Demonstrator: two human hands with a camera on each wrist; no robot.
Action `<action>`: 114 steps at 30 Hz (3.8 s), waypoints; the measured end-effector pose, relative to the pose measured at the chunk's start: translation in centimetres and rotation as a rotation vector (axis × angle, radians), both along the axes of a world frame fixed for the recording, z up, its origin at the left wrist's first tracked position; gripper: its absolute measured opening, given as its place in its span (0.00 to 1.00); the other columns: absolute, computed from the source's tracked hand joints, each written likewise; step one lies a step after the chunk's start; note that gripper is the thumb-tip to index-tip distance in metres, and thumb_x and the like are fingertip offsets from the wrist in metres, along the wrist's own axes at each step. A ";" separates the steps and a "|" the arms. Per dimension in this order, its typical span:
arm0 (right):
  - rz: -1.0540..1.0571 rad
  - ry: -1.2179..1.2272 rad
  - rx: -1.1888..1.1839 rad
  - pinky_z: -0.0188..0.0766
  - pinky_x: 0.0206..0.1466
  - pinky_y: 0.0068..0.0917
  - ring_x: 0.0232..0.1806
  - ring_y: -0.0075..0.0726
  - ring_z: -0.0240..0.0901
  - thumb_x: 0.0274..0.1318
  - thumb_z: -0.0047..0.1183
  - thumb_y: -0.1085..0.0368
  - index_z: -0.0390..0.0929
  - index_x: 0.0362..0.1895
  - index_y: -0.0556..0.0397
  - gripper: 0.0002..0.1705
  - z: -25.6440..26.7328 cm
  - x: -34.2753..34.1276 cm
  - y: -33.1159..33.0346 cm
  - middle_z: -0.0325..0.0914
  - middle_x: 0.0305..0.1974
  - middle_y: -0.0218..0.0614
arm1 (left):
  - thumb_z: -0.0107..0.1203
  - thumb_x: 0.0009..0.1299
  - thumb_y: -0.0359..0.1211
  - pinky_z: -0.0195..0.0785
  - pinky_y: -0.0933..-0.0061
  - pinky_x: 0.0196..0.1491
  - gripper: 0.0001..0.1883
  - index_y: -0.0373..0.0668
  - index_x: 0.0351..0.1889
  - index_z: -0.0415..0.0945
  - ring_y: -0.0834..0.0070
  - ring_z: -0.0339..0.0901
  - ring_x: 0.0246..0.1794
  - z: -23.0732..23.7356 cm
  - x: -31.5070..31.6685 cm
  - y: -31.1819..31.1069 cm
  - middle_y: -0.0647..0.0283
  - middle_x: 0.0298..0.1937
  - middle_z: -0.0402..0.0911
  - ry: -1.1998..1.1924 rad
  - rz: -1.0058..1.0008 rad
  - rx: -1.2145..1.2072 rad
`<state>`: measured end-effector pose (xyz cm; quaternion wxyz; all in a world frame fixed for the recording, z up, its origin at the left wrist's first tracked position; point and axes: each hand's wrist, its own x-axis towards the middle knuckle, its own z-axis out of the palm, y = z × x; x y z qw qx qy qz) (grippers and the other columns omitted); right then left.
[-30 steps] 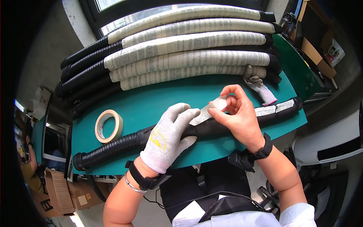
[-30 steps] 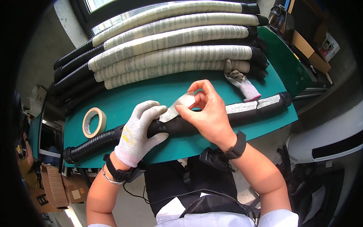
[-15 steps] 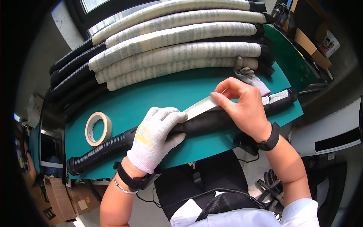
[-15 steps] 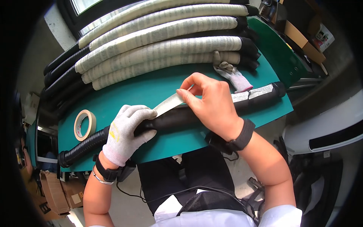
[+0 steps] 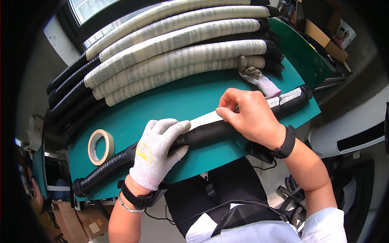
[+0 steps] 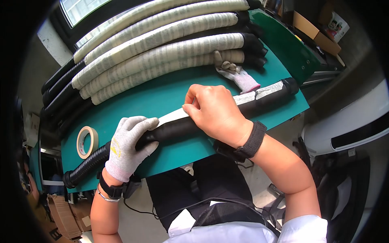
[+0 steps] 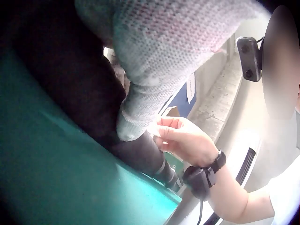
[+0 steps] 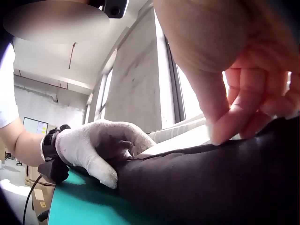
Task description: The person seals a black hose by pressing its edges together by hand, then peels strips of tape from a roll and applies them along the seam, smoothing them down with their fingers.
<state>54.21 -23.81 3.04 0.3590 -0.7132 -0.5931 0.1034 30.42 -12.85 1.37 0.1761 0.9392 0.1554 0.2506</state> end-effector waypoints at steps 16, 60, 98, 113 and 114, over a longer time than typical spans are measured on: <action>0.058 -0.261 0.142 0.79 0.42 0.40 0.35 0.45 0.79 0.52 0.65 0.76 0.76 0.58 0.53 0.28 -0.3 0.8 -0.1 0.76 0.38 0.43 | 0.73 0.51 0.24 0.76 0.60 0.55 0.31 0.46 0.57 0.85 0.56 0.79 0.51 0.1 0.1 0.0 0.58 0.51 0.82 0.013 0.007 0.005; 0.316 -0.390 0.294 0.76 0.52 0.45 0.46 0.49 0.81 0.58 0.65 0.63 0.84 0.45 0.54 0.13 -1.8 1.0 1.4 0.82 0.39 0.43 | 0.77 0.55 0.34 0.77 0.69 0.52 0.32 0.43 0.60 0.81 0.68 0.81 0.50 0.0 2.8 3.0 0.62 0.50 0.83 0.108 -0.082 -0.198; 0.397 -0.580 0.048 0.81 0.48 0.43 0.43 0.49 0.84 0.45 0.73 0.65 0.80 0.47 0.55 0.23 0.1 -1.5 -0.5 0.83 0.37 0.41 | 0.78 0.52 0.34 0.76 0.63 0.47 0.26 0.41 0.50 0.85 0.60 0.79 0.44 -0.3 2.5 3.6 0.60 0.42 0.84 0.028 -0.167 -0.065; 0.341 -0.848 0.200 0.76 0.66 0.42 0.59 0.48 0.83 0.57 0.56 0.69 0.79 0.61 0.64 0.26 -2.2 -1.8 -3.5 0.83 0.58 0.49 | 0.62 0.62 0.30 0.75 0.61 0.57 0.31 0.40 0.67 0.75 0.61 0.78 0.54 0.0 0.6 -3.0 0.59 0.56 0.77 0.270 0.102 0.487; 0.352 -0.853 0.173 0.74 0.68 0.43 0.61 0.49 0.81 0.58 0.55 0.69 0.78 0.63 0.65 0.28 -2.0 -1.6 -4.1 0.81 0.61 0.50 | 0.59 0.63 0.30 0.75 0.60 0.57 0.30 0.39 0.67 0.75 0.61 0.78 0.55 0.2 0.6 -3.2 0.59 0.56 0.77 0.272 0.098 0.514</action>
